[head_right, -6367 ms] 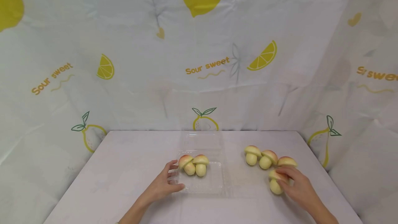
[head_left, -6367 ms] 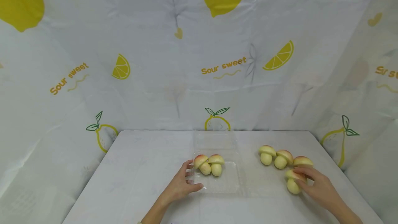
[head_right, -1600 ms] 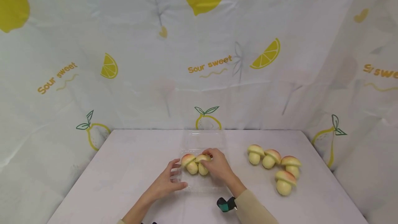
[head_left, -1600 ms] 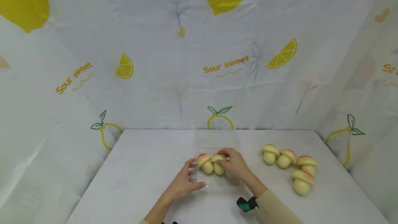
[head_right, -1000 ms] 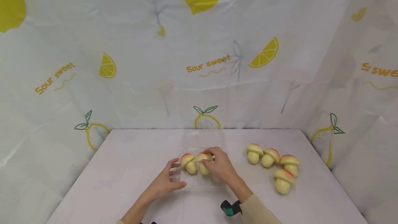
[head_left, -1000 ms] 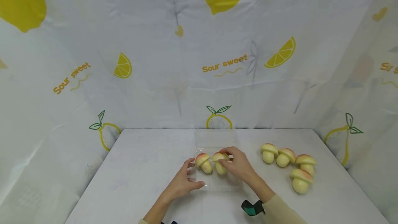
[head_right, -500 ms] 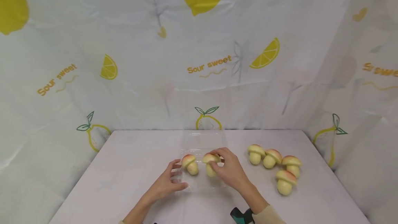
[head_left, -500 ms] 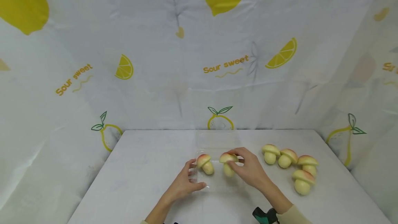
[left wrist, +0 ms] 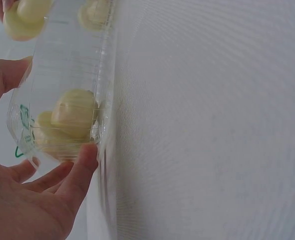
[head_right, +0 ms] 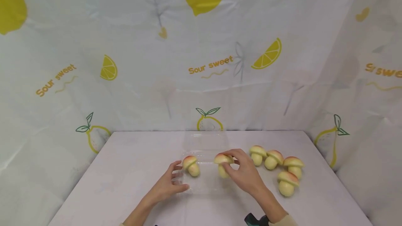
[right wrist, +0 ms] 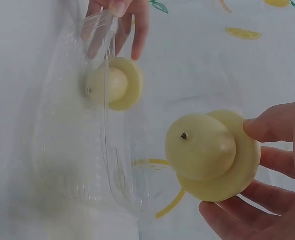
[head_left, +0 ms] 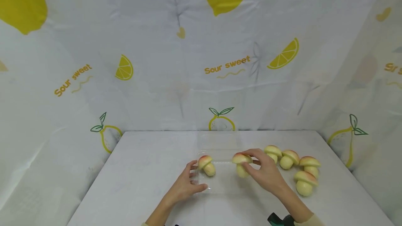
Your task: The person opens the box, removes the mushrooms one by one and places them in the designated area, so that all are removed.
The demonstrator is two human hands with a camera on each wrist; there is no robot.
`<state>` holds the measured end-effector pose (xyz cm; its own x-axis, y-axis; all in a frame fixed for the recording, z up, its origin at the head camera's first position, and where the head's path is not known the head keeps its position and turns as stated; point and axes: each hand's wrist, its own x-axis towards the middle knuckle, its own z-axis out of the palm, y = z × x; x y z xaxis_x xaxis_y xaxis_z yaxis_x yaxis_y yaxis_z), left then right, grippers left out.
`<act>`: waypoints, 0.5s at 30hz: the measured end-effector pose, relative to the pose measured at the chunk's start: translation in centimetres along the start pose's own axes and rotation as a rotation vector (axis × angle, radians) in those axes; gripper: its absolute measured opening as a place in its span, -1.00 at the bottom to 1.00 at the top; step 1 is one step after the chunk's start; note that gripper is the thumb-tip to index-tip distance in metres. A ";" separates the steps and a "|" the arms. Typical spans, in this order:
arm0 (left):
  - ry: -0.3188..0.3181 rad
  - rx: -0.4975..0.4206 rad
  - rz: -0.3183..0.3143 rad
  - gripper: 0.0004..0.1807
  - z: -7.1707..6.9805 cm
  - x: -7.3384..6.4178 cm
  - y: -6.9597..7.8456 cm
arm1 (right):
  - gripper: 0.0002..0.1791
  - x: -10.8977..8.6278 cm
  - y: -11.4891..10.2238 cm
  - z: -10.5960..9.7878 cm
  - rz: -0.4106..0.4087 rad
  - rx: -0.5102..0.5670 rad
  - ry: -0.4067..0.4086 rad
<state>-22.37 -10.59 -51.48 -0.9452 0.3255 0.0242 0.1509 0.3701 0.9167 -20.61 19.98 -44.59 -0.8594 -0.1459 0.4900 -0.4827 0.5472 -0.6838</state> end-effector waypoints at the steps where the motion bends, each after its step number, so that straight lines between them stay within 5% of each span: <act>1: -0.003 0.000 -0.001 0.04 0.0 0.0 0.0 | -0.72 -0.1 0.1 -0.2 -0.007 -0.008 0.007; 15: -0.017 -0.023 -0.008 0.04 -0.1 -0.1 0.2 | -0.70 -1.8 2.3 -3.1 0.006 -0.101 0.057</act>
<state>-22.30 -10.61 -51.30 -0.9413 0.3375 0.0104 0.1367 0.3528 0.9257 -19.69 24.09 -45.39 -0.8500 -0.0972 0.5178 -0.4557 0.6288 -0.6300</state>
